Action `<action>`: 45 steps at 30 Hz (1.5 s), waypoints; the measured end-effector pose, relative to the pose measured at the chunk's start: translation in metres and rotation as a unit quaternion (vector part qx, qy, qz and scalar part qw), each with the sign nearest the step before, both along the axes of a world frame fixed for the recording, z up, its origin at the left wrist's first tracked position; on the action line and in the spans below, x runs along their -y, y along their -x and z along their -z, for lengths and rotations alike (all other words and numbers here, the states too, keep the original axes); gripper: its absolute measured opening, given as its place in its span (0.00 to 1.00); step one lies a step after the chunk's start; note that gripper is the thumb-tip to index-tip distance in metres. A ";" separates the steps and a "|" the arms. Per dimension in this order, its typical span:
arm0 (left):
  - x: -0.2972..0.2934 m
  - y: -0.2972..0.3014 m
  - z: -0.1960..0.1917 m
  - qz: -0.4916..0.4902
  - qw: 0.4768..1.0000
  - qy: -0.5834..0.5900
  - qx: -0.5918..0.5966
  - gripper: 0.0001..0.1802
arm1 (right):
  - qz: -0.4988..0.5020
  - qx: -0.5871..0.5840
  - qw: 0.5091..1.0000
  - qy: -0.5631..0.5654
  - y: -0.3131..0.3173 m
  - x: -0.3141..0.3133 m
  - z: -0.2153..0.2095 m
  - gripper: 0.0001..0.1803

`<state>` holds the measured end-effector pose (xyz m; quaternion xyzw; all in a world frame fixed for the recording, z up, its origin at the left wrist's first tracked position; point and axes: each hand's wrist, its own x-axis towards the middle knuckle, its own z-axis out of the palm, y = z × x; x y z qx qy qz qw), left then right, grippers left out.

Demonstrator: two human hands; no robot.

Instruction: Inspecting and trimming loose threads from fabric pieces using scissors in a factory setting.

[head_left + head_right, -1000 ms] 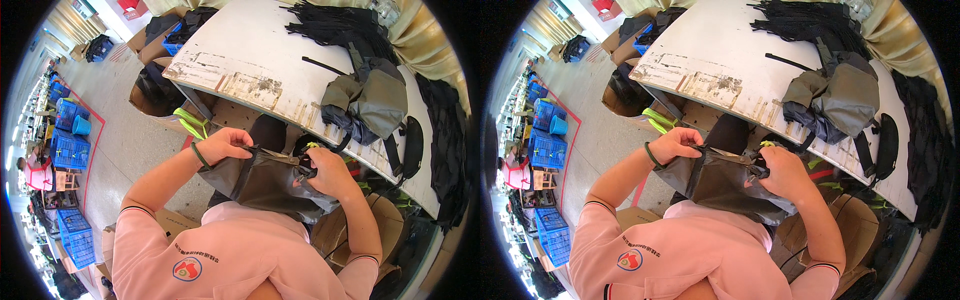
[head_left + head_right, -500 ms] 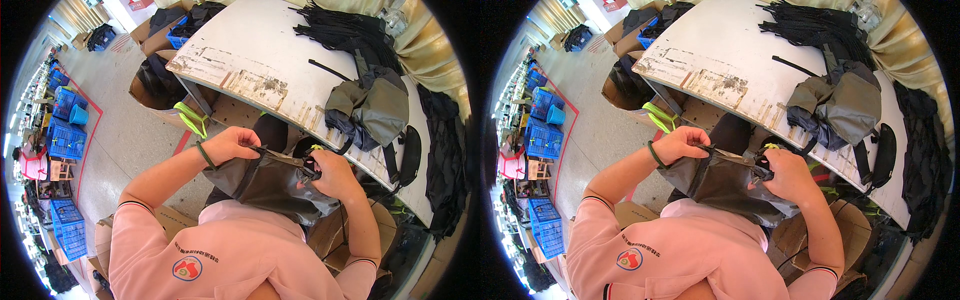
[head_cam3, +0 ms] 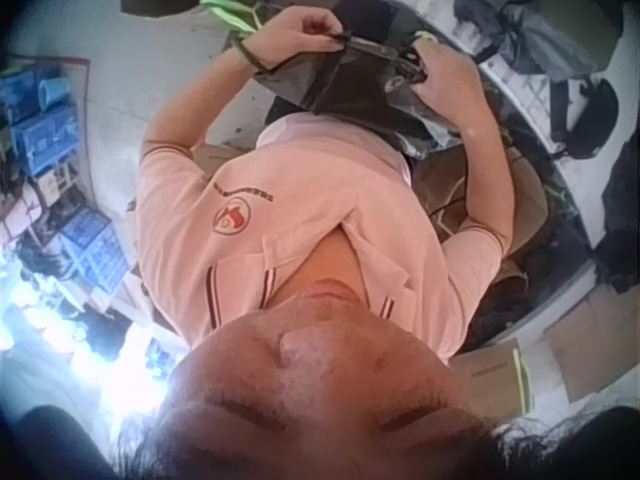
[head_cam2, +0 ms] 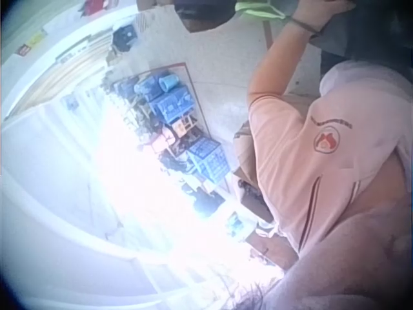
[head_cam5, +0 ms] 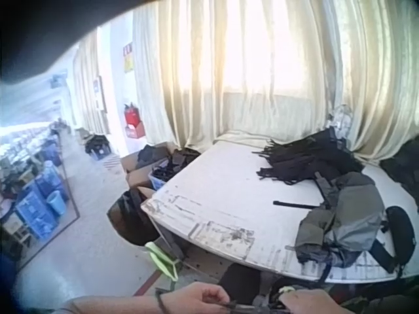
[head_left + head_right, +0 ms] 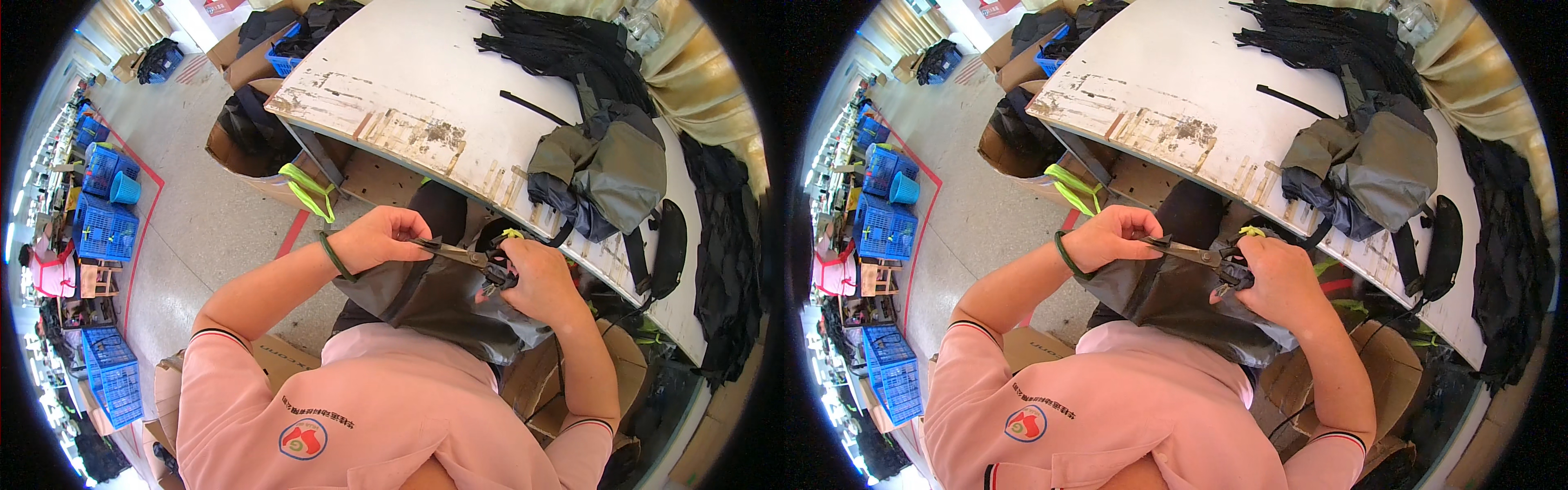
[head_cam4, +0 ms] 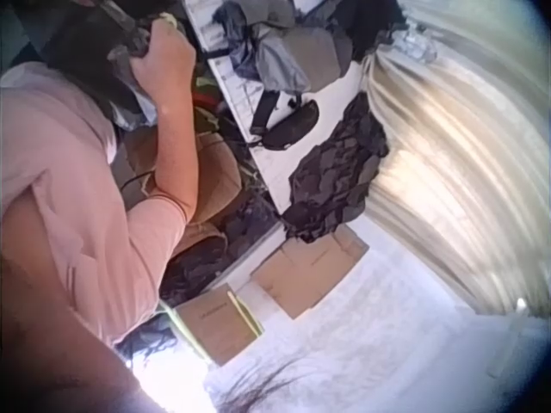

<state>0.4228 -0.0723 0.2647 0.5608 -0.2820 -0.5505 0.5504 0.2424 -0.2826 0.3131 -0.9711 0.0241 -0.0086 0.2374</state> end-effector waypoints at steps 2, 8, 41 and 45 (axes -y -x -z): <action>-0.001 0.001 0.001 -0.005 1.000 0.011 -0.007 0.09 | 0.000 -0.006 1.000 0.003 0.001 0.001 0.000 0.27; -0.002 0.002 -0.001 0.004 1.000 0.008 0.014 0.09 | -0.015 -0.030 0.999 0.040 0.005 0.005 0.007 0.24; 0.001 0.014 -0.013 0.074 0.991 0.004 0.113 0.09 | -0.018 -0.089 0.996 -0.018 0.007 0.002 -0.019 0.28; 0.000 0.016 -0.016 0.074 0.990 0.011 0.119 0.08 | -0.031 -0.075 0.997 -0.014 0.008 -0.001 -0.016 0.28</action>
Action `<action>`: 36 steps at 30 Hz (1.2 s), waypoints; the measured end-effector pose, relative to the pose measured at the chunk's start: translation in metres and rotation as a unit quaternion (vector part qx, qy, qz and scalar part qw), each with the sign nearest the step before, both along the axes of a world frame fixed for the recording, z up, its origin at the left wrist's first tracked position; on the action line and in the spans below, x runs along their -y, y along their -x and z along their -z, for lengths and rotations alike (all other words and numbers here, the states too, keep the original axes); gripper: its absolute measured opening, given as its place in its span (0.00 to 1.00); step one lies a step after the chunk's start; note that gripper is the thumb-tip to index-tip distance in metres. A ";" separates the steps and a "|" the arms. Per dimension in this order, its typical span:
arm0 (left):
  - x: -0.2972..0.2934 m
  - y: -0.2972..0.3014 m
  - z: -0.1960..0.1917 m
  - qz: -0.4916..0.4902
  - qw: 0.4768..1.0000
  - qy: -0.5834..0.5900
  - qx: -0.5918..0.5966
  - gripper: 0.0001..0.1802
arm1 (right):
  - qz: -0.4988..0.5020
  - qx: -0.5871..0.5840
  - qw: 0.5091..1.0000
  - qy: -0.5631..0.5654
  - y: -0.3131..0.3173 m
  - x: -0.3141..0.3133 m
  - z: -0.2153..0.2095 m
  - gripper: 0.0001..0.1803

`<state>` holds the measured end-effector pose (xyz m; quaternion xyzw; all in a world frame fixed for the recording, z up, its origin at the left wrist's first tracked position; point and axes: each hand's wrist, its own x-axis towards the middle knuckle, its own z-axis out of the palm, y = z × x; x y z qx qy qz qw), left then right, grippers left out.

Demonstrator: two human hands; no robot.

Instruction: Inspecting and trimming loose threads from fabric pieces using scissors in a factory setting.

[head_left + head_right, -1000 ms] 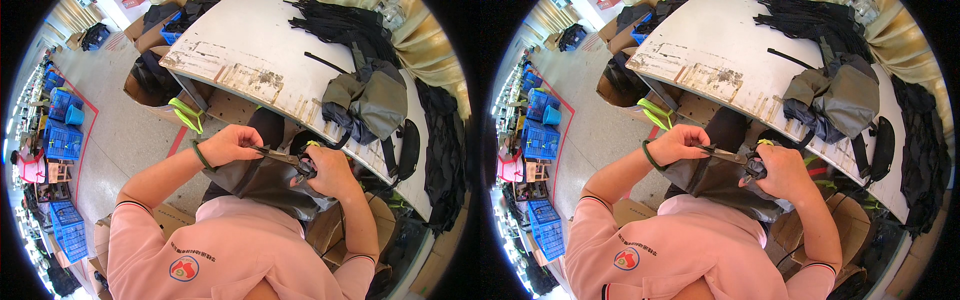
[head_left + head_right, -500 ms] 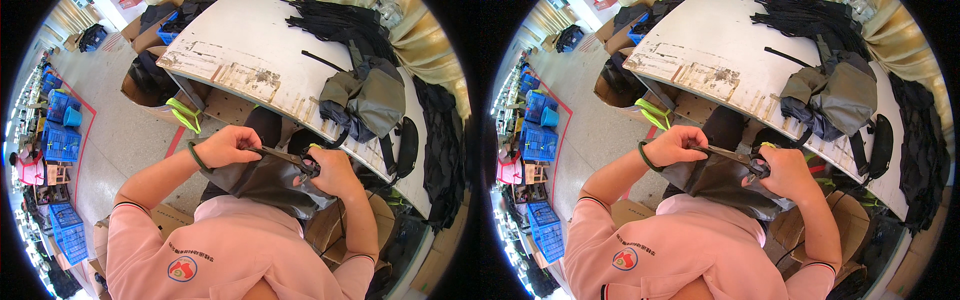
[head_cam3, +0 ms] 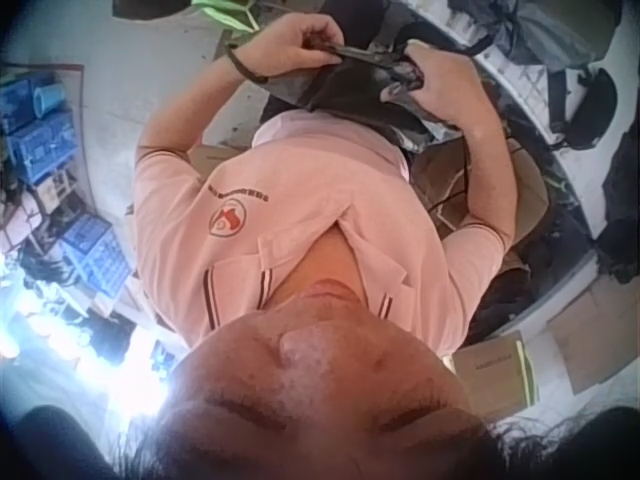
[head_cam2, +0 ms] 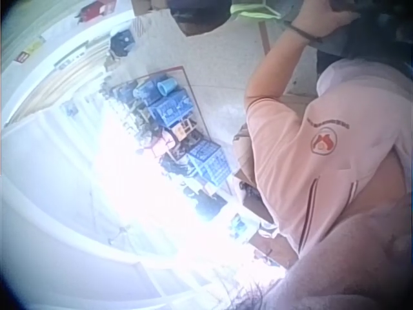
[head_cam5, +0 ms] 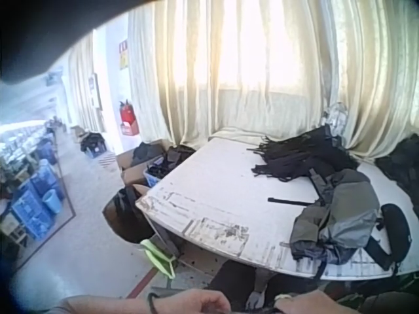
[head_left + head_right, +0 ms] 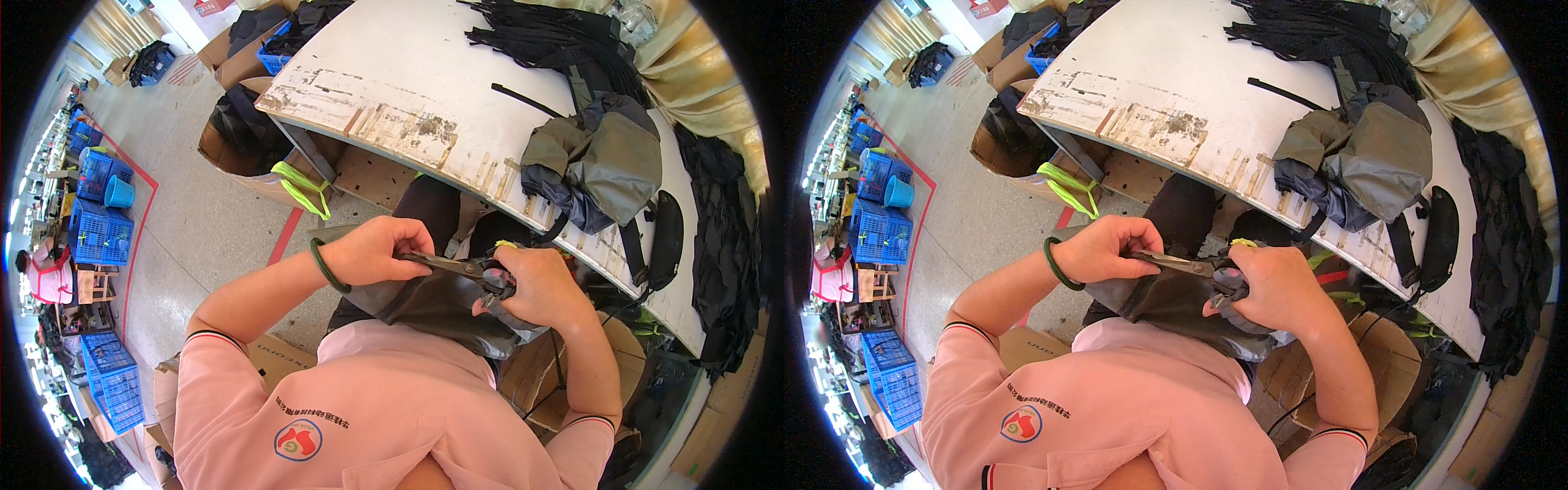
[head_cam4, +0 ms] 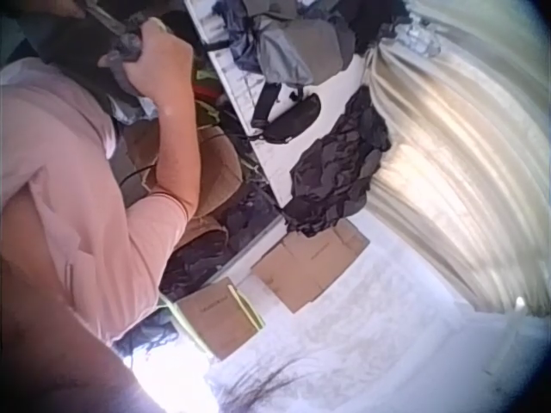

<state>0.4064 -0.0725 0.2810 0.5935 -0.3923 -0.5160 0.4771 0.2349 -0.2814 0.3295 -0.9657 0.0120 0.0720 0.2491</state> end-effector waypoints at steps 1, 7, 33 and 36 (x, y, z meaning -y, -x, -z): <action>0.000 0.000 -0.002 0.003 1.000 -0.001 0.005 0.08 | 0.000 0.000 1.000 -0.004 0.000 0.000 0.000 0.28; -0.001 -0.002 -0.002 0.011 1.000 0.002 0.026 0.08 | -0.007 -0.007 0.999 0.040 0.002 0.002 0.003 0.29; -0.006 -0.108 0.033 -0.101 0.992 -0.044 0.068 0.06 | 0.248 -0.012 0.900 -0.358 0.113 0.066 0.097 0.15; -0.003 -0.110 0.034 -0.100 0.992 -0.046 0.066 0.05 | 0.254 0.019 0.917 -0.306 0.106 0.065 0.109 0.17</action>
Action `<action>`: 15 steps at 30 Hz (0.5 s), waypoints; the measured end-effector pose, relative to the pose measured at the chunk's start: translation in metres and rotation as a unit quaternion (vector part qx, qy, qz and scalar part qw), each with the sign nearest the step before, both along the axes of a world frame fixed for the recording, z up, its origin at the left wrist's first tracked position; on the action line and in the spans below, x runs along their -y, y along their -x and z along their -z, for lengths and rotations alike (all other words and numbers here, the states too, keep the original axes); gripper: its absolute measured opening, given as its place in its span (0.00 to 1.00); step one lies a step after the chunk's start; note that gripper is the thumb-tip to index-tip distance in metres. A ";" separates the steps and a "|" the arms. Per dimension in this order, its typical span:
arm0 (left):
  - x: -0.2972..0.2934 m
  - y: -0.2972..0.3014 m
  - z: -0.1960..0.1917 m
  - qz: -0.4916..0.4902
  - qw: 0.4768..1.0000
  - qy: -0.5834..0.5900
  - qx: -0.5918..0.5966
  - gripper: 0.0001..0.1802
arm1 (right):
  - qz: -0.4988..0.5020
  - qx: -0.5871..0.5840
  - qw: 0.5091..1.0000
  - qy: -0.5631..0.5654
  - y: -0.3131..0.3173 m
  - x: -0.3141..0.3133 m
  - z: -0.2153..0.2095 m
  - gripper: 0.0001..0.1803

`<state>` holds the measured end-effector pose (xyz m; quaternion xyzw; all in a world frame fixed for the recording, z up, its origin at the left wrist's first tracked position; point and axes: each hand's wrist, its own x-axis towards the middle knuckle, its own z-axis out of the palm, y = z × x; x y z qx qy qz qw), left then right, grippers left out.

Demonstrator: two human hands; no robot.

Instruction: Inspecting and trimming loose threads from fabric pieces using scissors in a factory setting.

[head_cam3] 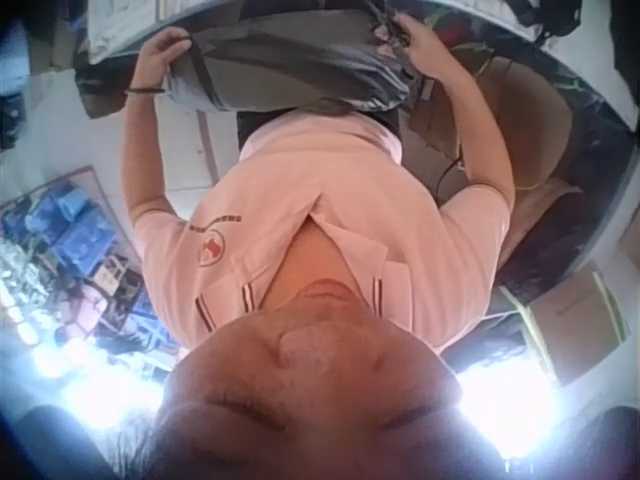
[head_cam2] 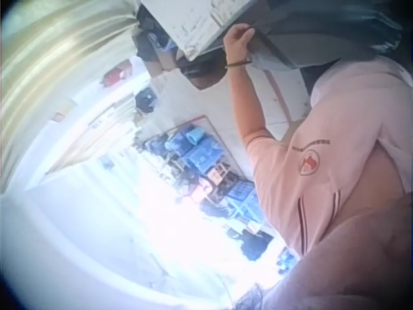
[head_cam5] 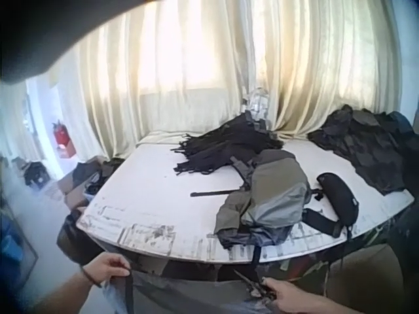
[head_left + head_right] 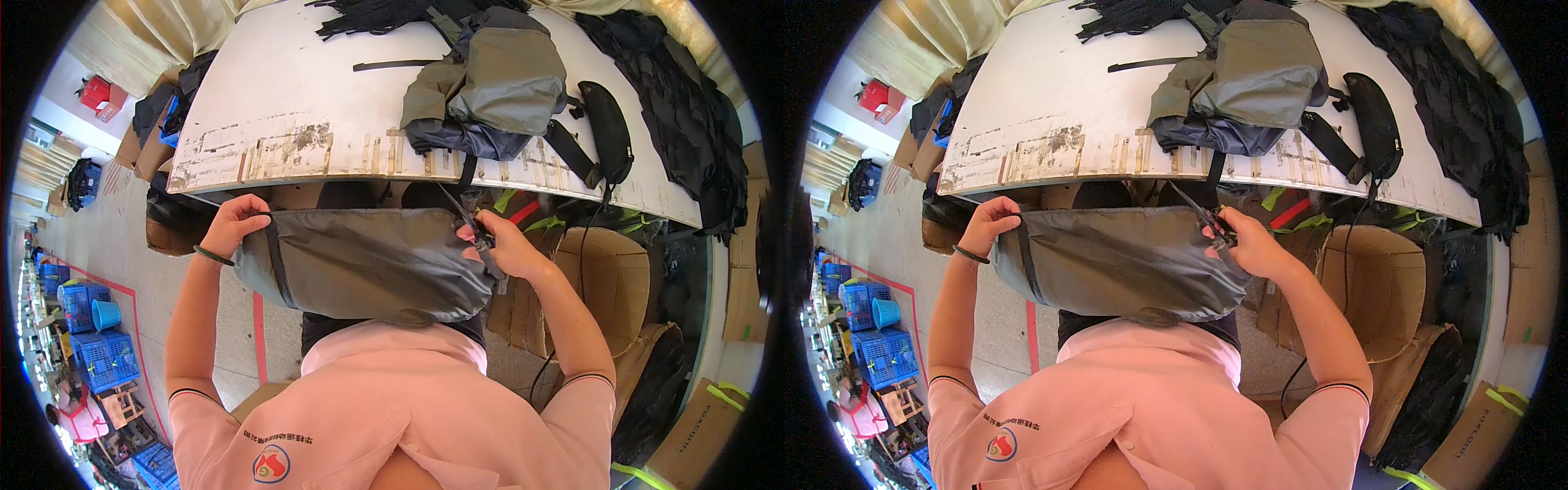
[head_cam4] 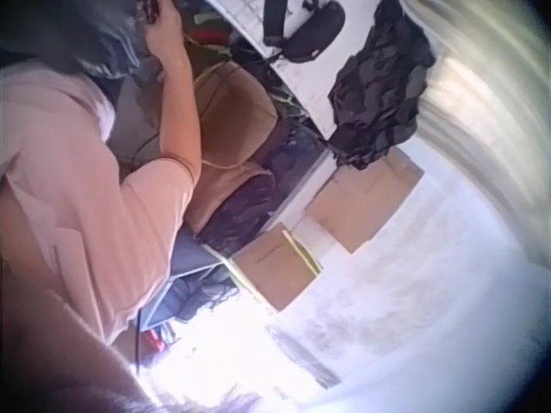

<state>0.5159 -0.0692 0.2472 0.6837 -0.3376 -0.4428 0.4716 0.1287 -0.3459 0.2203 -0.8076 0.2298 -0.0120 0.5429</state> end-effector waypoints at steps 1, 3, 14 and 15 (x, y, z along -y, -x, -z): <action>-0.002 -0.001 0.000 -0.001 1.000 0.002 0.000 0.05 | 0.010 0.019 1.000 -0.009 -0.004 -0.002 0.007 0.17; 0.003 -0.004 0.006 -0.019 0.999 0.011 0.026 0.05 | 0.015 0.039 0.999 -0.024 -0.009 -0.002 0.014 0.17; 0.009 0.074 -0.016 0.009 0.839 0.186 0.512 0.15 | -0.023 -0.030 0.999 -0.015 0.020 -0.027 -0.020 0.18; 0.005 0.094 -0.017 0.068 0.837 0.190 0.509 0.16 | -0.027 -0.037 0.999 0.007 0.025 -0.037 -0.018 0.19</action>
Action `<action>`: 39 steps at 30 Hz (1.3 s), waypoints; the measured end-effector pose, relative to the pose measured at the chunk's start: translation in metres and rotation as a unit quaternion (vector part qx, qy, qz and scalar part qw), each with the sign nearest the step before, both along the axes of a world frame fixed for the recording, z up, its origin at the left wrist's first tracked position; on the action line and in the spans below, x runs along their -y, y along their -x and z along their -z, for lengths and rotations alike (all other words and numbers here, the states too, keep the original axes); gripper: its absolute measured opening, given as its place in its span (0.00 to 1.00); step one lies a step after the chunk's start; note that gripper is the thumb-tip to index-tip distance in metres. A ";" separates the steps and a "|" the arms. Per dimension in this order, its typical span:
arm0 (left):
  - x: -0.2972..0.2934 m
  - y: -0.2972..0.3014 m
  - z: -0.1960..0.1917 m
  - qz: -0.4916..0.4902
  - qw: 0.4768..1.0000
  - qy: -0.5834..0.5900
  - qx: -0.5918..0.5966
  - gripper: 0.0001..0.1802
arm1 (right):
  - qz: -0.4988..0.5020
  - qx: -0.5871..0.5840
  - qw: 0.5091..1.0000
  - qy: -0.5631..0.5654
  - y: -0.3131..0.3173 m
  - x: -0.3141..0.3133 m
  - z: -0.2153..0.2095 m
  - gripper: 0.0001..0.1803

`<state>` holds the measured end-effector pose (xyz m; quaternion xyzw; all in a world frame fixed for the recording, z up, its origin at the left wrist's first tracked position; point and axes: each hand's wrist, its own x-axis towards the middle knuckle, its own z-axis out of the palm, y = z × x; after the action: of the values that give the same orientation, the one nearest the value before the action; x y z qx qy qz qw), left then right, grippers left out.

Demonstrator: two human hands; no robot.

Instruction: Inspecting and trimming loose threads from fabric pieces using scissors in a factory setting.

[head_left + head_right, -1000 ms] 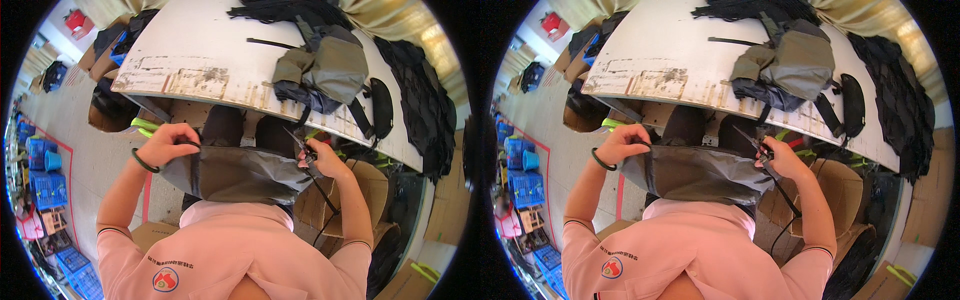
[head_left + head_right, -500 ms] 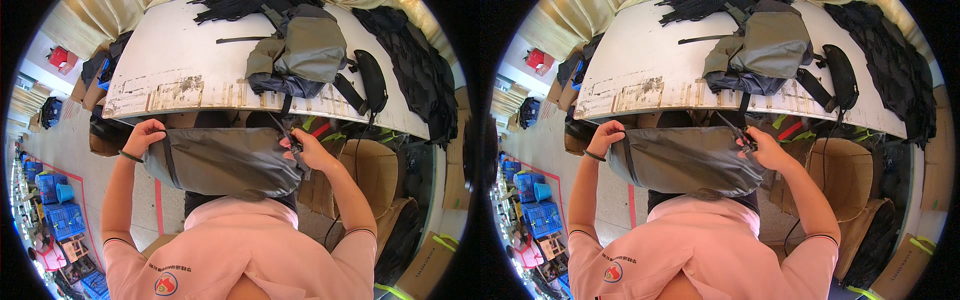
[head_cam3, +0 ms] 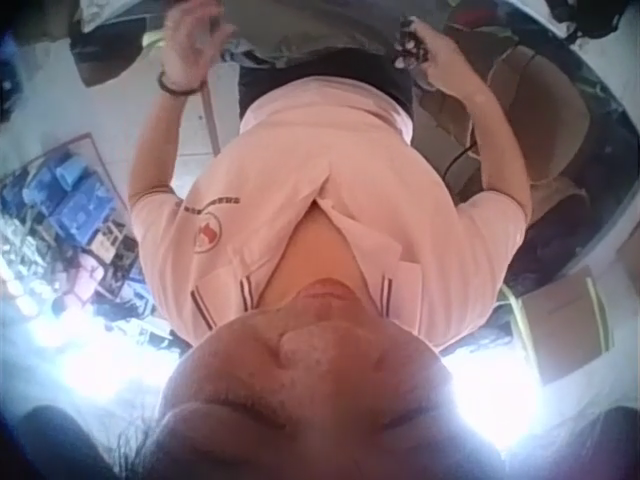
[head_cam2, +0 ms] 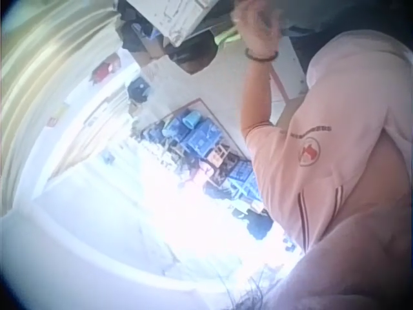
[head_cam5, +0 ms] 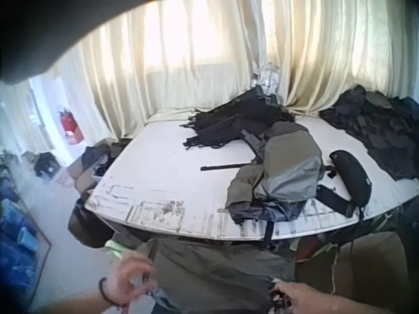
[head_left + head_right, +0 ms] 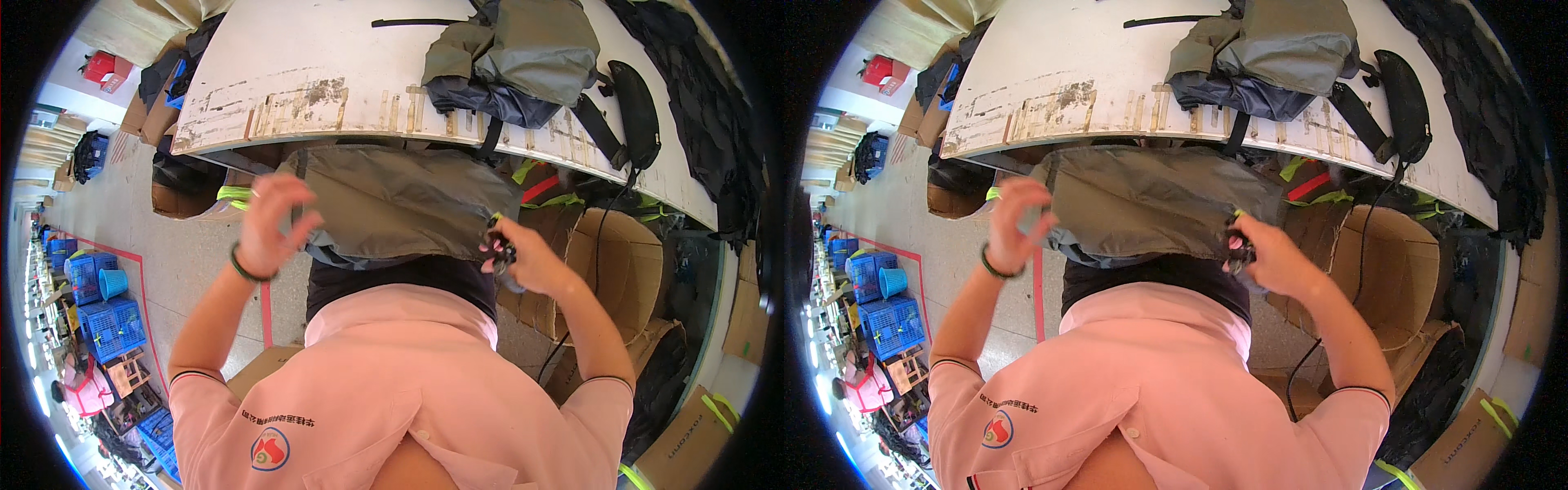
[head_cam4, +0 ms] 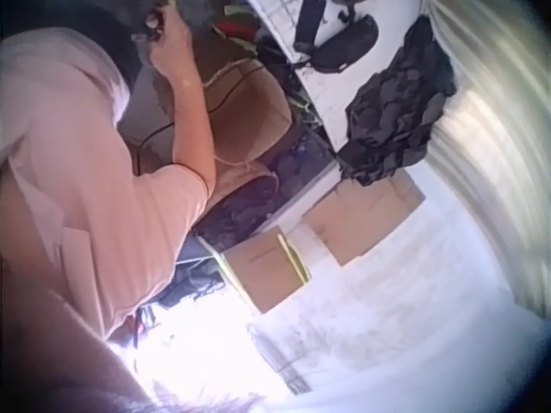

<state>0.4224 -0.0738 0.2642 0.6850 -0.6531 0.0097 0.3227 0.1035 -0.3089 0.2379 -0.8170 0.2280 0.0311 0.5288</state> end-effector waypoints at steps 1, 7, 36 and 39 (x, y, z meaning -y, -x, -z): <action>-0.005 0.019 0.004 0.036 0.999 -0.007 -0.005 0.17 | -0.006 -0.006 1.000 0.021 0.004 -0.009 0.003 0.21; -0.011 0.073 0.037 0.084 0.996 -0.016 -0.028 0.18 | 0.016 0.050 0.986 0.160 0.011 -0.030 0.039 0.22; -0.008 0.061 0.057 0.063 0.994 -0.091 -0.012 0.26 | 0.119 0.132 0.964 -0.199 0.011 -0.022 -0.017 0.15; -0.022 0.032 0.075 0.055 0.993 -0.105 -0.018 0.26 | 0.121 0.156 0.958 -0.206 0.008 -0.020 -0.023 0.16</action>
<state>0.3908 -0.0514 0.1892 0.6777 -0.6815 -0.0892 0.2613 0.0956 -0.2893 0.2613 -0.6516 0.2281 -0.1150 0.7143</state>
